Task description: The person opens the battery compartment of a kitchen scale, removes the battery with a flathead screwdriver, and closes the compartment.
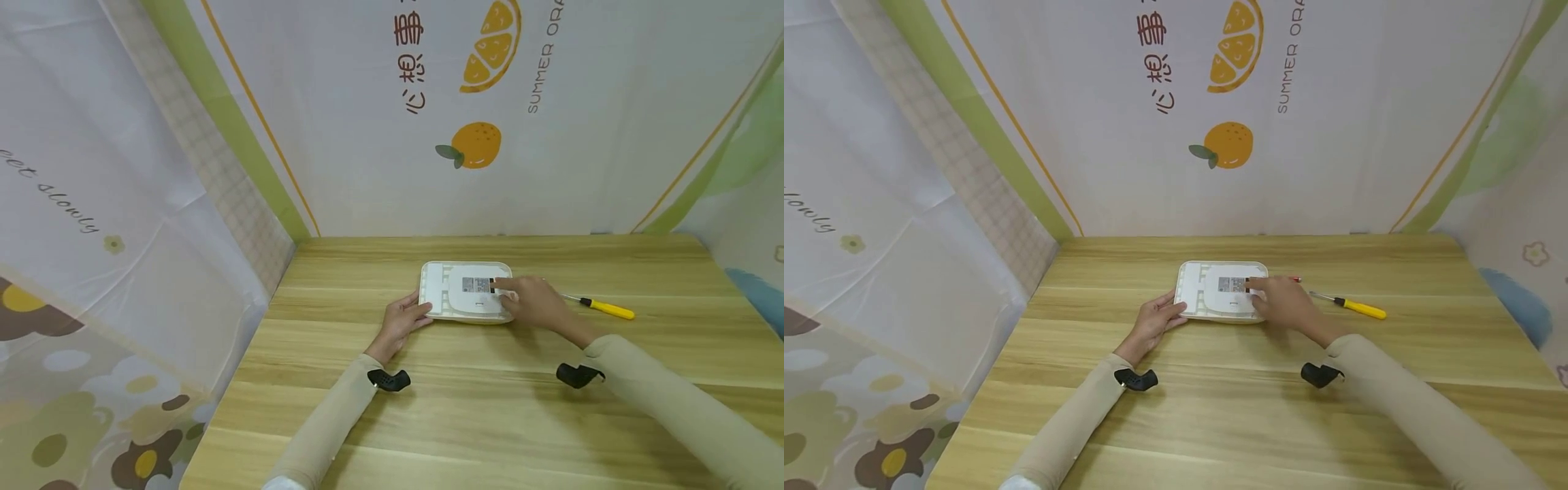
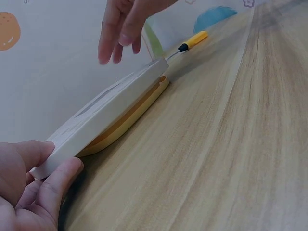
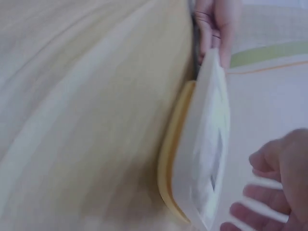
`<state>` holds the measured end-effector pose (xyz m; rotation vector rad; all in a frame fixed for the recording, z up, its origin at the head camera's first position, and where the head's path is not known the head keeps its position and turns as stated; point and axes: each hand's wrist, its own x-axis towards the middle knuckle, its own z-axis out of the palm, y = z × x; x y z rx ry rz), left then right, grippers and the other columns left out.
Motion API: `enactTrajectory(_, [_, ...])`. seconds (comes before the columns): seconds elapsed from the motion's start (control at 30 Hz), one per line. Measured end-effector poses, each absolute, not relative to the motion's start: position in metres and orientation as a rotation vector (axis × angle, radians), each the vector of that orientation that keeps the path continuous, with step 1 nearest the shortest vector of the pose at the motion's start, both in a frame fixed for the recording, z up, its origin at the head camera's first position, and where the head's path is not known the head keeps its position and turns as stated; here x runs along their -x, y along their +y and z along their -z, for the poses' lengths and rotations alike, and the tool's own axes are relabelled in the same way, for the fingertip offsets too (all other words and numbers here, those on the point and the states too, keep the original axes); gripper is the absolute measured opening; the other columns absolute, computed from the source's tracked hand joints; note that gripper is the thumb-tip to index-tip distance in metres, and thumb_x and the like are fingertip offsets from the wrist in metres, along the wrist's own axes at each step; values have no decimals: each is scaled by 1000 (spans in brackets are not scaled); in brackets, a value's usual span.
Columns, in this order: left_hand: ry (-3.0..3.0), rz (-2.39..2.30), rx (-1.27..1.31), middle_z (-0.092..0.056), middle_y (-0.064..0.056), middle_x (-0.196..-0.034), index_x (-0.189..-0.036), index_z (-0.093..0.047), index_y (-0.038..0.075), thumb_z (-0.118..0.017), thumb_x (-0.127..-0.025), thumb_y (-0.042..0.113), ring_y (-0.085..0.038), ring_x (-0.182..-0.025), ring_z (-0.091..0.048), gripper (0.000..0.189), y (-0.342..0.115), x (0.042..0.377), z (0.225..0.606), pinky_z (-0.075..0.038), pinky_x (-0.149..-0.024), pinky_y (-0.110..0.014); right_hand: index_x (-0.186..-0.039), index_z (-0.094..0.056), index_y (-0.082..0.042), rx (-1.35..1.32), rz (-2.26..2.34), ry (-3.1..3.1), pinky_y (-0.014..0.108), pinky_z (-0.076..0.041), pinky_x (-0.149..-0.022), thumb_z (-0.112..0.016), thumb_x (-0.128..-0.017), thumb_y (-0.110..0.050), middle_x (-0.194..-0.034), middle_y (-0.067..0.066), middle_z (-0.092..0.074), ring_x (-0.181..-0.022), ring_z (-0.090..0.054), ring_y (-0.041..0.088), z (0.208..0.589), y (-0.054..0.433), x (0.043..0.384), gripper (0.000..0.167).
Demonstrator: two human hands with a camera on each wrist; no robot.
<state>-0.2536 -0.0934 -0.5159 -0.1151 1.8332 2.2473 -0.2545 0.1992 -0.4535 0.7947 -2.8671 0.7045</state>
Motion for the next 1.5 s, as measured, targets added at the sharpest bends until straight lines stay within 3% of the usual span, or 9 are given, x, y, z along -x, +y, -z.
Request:
enactTrajectory(0.07, [1829, -2246, 112, -57, -30, -138, -151, -43, -4, -65, -100, 1, -13, -91, -69, 56, -93, 254, 516, -61, -96, -36, -130, -69, 1, -664, -746, -2913, 38, -54, -51, -67, -99, -17, -102, 24, -74, -62, -63, 26, 447, 209, 255, 36])
enactTrajectory(0.17, [1821, -2249, 109, -57, -31, -139, -151, -42, -5, -64, -99, 0, -12, -90, -69, 57, -93, 254, 516, -61, -96, -36, -131, -66, 5, -520, -780, -2967, 55, -62, -80, -65, -102, -29, -116, 26, -72, -101, -70, 41, 443, 223, 256, 45])
enactTrajectory(0.3, [1826, -2256, 109, -56, -32, -139, -151, -42, -6, -63, -100, -1, -12, -88, -68, 56, -94, 252, 515, -62, -95, -36, -130, -66, 7, -346, -908, -3077, 56, -60, -87, -62, -103, -41, -122, 26, -70, -108, -67, 43, 446, 236, 257, 55])
enactTrajectory(0.53, [1823, -2259, 111, -58, -31, -137, -151, -43, -6, -63, -100, -1, -11, -86, -67, 55, -93, 252, 514, -62, -95, -35, -128, -67, 8, -134, -1267, -3215, 29, -60, -67, -59, -103, -45, -102, 15, -76, -81, -67, 20, 455, 241, 260, 60])
enactTrajectory(0.7, [1824, -2258, 110, -57, -31, -139, -151, -41, -6, -64, -100, -1, -11, -86, -67, 57, -93, 252, 515, -62, -95, -34, -127, -68, 8, -60, -1523, -3161, 29, -65, -70, -60, -103, -43, -107, 15, -74, -83, -67, 15, 466, 236, 262, 56])
enactTrajectory(0.83, [1826, -2243, 93, -53, -32, -143, -152, -40, -7, -63, -100, 0, -10, -84, -65, 57, -94, 252, 515, -61, -96, -34, -122, -69, 8, 7, -1641, -3119, 31, -66, -69, -64, -102, -41, -93, 9, -74, -79, -68, 14, 473, 230, 262, 53])
enactTrajectory(1.03, [1824, -2251, 79, -52, -32, -143, -152, -39, -8, -63, -100, -1, -10, -83, -66, 57, -93, 251, 514, -61, -96, -35, -116, -71, 7, 58, -1673, -3050, 31, -66, -66, -70, -98, -42, -87, 8, -73, -73, -70, 13, 479, 222, 262, 52])
enactTrajectory(1.27, [1821, -2256, 101, -56, -33, -138, -152, -40, -7, -64, -99, -3, -10, -79, -63, 58, -92, 252, 513, -62, -94, -35, -127, -64, 13, 87, -1579, -3062, 27, -64, -60, -75, -95, -37, -82, 7, -73, -63, -68, 10, 483, 215, 263, 61])
enactTrajectory(1.5, [1837, -2243, 104, -56, -31, -139, -152, -41, -6, -65, -99, -1, -9, -75, -61, 58, -93, 253, 512, -63, -93, -35, -128, -63, 14, 135, -1546, -3063, 23, -62, -57, -77, -94, -32, -91, 14, -73, -60, -67, 9, 481, 214, 264, 59])
